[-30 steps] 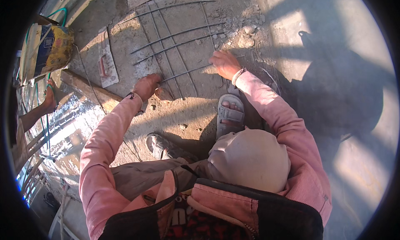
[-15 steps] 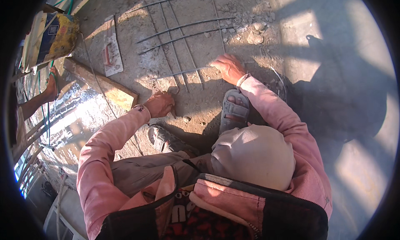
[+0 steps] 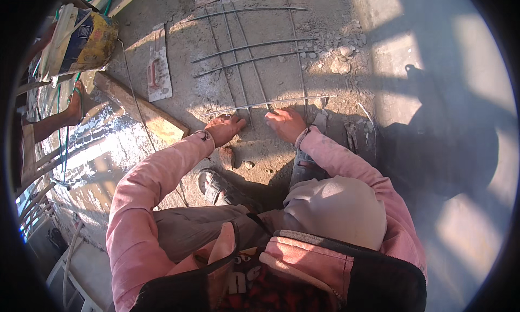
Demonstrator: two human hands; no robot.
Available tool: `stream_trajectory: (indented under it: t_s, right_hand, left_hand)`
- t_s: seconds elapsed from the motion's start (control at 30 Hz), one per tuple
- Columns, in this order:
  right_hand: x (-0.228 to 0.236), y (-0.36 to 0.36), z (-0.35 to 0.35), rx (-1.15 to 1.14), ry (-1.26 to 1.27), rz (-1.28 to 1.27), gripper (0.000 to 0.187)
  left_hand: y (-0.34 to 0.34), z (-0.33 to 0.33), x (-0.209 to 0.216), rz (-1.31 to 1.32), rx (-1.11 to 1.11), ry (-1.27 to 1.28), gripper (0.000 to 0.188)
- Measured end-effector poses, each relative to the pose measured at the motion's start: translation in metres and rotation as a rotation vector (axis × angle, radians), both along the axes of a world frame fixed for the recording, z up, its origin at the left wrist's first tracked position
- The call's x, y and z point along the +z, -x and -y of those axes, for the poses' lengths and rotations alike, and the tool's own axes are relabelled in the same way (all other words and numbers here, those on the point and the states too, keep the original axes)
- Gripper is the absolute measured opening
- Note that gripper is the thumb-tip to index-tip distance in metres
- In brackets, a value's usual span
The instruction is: The person assembles a metal grid by placing rebar rods across each other and securing the intersections with wire using pliers.
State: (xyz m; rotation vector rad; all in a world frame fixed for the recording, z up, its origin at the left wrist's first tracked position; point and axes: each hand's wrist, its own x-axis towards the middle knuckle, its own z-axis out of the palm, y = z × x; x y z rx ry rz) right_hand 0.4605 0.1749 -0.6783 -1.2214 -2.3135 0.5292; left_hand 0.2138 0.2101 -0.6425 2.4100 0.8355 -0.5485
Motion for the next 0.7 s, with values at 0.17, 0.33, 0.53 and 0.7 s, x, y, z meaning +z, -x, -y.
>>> stream_trajectory:
  t_s: [0.17, 0.33, 0.53, 0.7]
  right_hand:
    - [-0.003, 0.006, -0.001, -0.087, 0.417, 0.029, 0.009]
    - [-0.002, 0.007, -0.009, -0.054, 0.472, -0.001, 0.010]
    - [0.000, 0.001, -0.009, -0.062, 0.547, -0.007, 0.013]
    - [-0.003, 0.002, -0.009, -0.084, 0.538, 0.041, 0.012]
  left_hand:
    - [0.019, 0.010, -0.003, -0.013, 0.296, 0.121, 0.026]
    - [0.042, 0.020, -0.018, 0.165, 0.605, 0.129, 0.025]
    - [0.050, 0.027, -0.036, 0.202, 1.110, 0.334, 0.025]
    - [0.042, 0.019, -0.056, 0.056, 1.082, 0.375, 0.028]
